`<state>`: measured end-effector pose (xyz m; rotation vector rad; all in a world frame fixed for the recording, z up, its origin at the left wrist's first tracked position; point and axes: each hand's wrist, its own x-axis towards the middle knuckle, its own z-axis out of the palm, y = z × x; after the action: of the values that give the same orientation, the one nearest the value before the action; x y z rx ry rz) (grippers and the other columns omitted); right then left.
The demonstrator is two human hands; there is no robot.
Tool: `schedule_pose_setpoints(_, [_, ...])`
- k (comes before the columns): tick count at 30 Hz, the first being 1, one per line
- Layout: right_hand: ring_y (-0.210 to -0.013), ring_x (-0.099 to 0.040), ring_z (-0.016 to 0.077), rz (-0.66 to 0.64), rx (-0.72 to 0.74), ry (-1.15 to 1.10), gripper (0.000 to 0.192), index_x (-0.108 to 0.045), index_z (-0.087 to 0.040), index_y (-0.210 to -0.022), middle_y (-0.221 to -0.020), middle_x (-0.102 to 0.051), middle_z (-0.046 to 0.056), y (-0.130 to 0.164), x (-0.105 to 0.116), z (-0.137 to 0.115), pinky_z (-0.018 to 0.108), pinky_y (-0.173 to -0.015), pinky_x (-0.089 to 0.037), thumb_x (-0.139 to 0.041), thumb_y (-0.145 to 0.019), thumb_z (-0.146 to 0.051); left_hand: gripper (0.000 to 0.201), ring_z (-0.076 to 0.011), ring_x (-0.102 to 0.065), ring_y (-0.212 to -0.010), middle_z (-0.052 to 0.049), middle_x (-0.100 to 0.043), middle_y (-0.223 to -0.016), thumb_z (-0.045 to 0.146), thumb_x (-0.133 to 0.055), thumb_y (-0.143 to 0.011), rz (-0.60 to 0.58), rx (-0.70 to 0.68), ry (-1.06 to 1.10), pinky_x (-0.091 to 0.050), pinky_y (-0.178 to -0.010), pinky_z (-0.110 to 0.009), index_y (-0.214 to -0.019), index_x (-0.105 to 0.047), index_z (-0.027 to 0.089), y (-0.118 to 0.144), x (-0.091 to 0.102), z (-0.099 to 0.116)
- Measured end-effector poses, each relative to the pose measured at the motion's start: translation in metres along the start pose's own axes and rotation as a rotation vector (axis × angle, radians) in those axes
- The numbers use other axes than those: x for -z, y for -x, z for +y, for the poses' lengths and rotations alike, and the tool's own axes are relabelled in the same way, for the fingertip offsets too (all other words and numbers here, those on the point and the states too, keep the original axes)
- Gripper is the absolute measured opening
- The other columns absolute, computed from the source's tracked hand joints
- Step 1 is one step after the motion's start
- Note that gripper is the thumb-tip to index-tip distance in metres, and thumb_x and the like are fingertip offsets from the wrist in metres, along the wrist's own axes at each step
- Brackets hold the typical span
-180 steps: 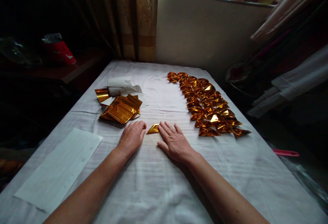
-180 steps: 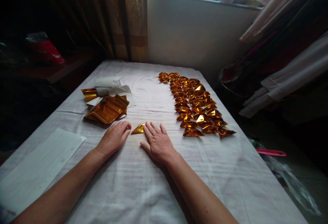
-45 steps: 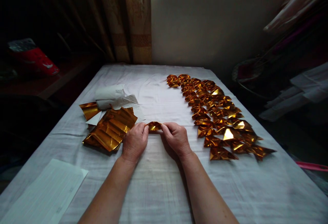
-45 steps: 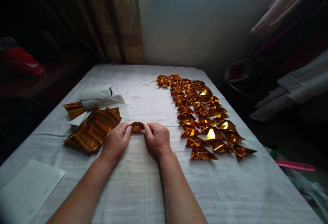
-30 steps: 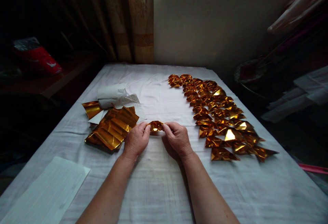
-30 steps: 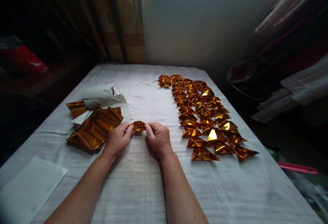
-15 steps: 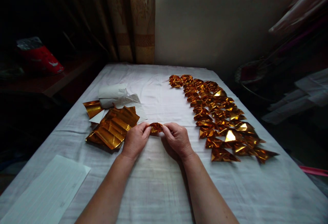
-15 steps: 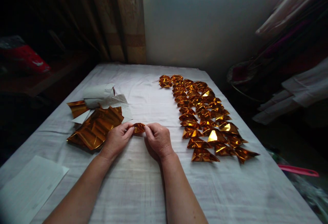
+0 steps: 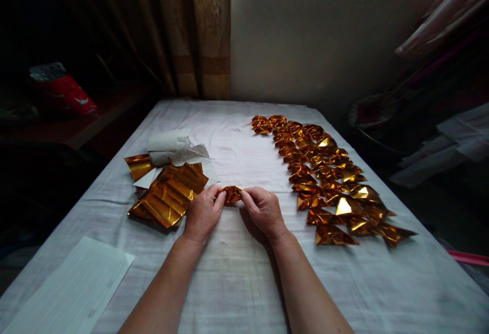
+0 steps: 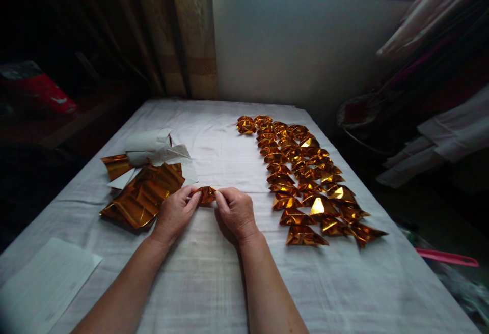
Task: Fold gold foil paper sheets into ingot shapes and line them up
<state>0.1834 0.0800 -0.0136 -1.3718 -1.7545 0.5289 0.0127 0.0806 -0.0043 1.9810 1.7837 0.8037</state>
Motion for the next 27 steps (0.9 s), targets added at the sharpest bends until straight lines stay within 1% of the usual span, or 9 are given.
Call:
schedule_pose_setpoints(2, [-0.069, -0.068, 0.0165, -0.003, 0.013, 0.013, 0.025, -0.074, -0.023, -0.078, -0.076, -0.075, 0.004, 0.0002, 0.0004, -0.0001, 0.025, -0.067, -0.05, -0.052, -0.09, -0.029, 0.019, -0.0183, -0.067, -0.078, -0.003, -0.073, -0.083, 0.026, -0.05, -0.09, 0.052, 0.0, -0.008, -0.047, -0.072, -0.026, -0.086, -0.067, 0.021, -0.0001, -0.0013, -0.0008])
schedule_pose_setpoints(4, [-0.069, -0.068, 0.0164, -0.014, 0.017, 0.013, 0.025, -0.074, -0.023, -0.079, -0.077, -0.075, 0.004, 0.0003, 0.0007, 0.0004, 0.025, -0.067, -0.049, -0.052, -0.09, -0.029, 0.019, -0.0189, -0.067, -0.08, -0.004, -0.073, -0.084, 0.027, -0.049, -0.09, 0.069, -0.006, -0.017, -0.048, -0.073, -0.027, -0.086, -0.067, 0.021, 0.0, -0.0023, -0.0015])
schedule_pose_setpoints(11, [-0.074, -0.069, 0.0163, -0.086, 0.014, -0.088, 0.024, -0.074, -0.023, -0.083, -0.082, -0.076, 0.004, 0.0001, 0.0009, 0.0014, 0.025, -0.071, -0.051, -0.052, -0.091, -0.029, 0.021, -0.0185, -0.067, -0.075, -0.002, -0.073, -0.078, 0.028, -0.048, -0.09, -0.02, 0.038, -0.03, -0.046, -0.066, -0.026, -0.083, -0.068, 0.022, -0.0008, 0.0003, 0.0008])
schedule_pose_setpoints(13, [-0.074, -0.069, 0.0164, -0.063, -0.003, -0.075, 0.024, -0.073, -0.023, -0.082, -0.081, -0.075, 0.003, 0.0001, 0.0011, 0.0011, 0.025, -0.071, -0.051, -0.051, -0.091, -0.03, 0.021, -0.0183, -0.068, -0.075, -0.002, -0.073, -0.079, 0.029, -0.049, -0.09, -0.028, 0.051, -0.02, -0.046, -0.065, -0.025, -0.084, -0.068, 0.022, -0.0013, 0.001, 0.0017])
schedule_pose_setpoints(15, [-0.073, -0.067, 0.0163, -0.004, -0.02, -0.036, 0.023, -0.072, -0.023, -0.082, -0.081, -0.075, 0.003, 0.0, 0.0015, 0.0006, 0.025, -0.07, -0.05, -0.052, -0.09, -0.031, 0.02, -0.0184, -0.068, -0.074, -0.002, -0.073, -0.08, 0.03, -0.049, -0.089, -0.015, 0.06, -0.018, -0.046, -0.065, -0.026, -0.085, -0.068, 0.023, -0.0013, 0.0009, 0.0022])
schedule_pose_setpoints(18, [-0.065, -0.062, 0.0147, 0.073, -0.024, 0.016, 0.018, -0.07, -0.023, -0.084, -0.079, -0.072, 0.003, -0.0006, 0.0023, 0.0002, 0.025, -0.066, -0.048, -0.054, -0.087, -0.03, 0.021, -0.018, -0.067, -0.07, -0.002, -0.074, -0.081, 0.033, -0.05, -0.089, 0.018, 0.063, 0.0, -0.047, -0.066, -0.026, -0.088, -0.068, 0.022, -0.0006, 0.0001, 0.0023])
schedule_pose_setpoints(20, [-0.061, -0.058, 0.0136, 0.1, -0.023, 0.046, 0.015, -0.068, -0.022, -0.081, -0.076, -0.069, 0.002, -0.0012, 0.003, 0.0007, 0.024, -0.063, -0.046, -0.055, -0.086, -0.028, 0.023, -0.0174, -0.067, -0.068, -0.002, -0.074, -0.083, 0.036, -0.05, -0.088, 0.031, 0.068, 0.028, -0.047, -0.064, -0.026, -0.091, -0.068, 0.022, -0.0002, -0.0001, 0.0022])
schedule_pose_setpoints(24, [-0.061, -0.056, 0.0137, 0.112, -0.051, 0.117, 0.015, -0.067, -0.023, -0.076, -0.073, -0.067, 0.001, -0.0022, 0.005, 0.0042, 0.024, -0.062, -0.043, -0.056, -0.084, -0.027, 0.029, -0.0168, -0.067, -0.066, -0.003, -0.074, -0.083, 0.043, -0.048, -0.089, 0.03, 0.063, 0.072, -0.047, -0.061, -0.025, -0.092, -0.067, 0.022, -0.0006, 0.0005, 0.0017])
schedule_pose_setpoints(27, [-0.062, -0.058, 0.0143, 0.075, -0.085, 0.153, 0.015, -0.067, -0.023, -0.075, -0.073, -0.068, 0.001, -0.0024, 0.007, 0.0072, 0.025, -0.063, -0.043, -0.057, -0.084, -0.029, 0.032, -0.0169, -0.067, -0.066, -0.003, -0.074, -0.08, 0.045, -0.045, -0.09, 0.048, 0.057, 0.094, -0.047, -0.062, -0.025, -0.091, -0.067, 0.021, -0.0015, 0.0007, 0.0005])
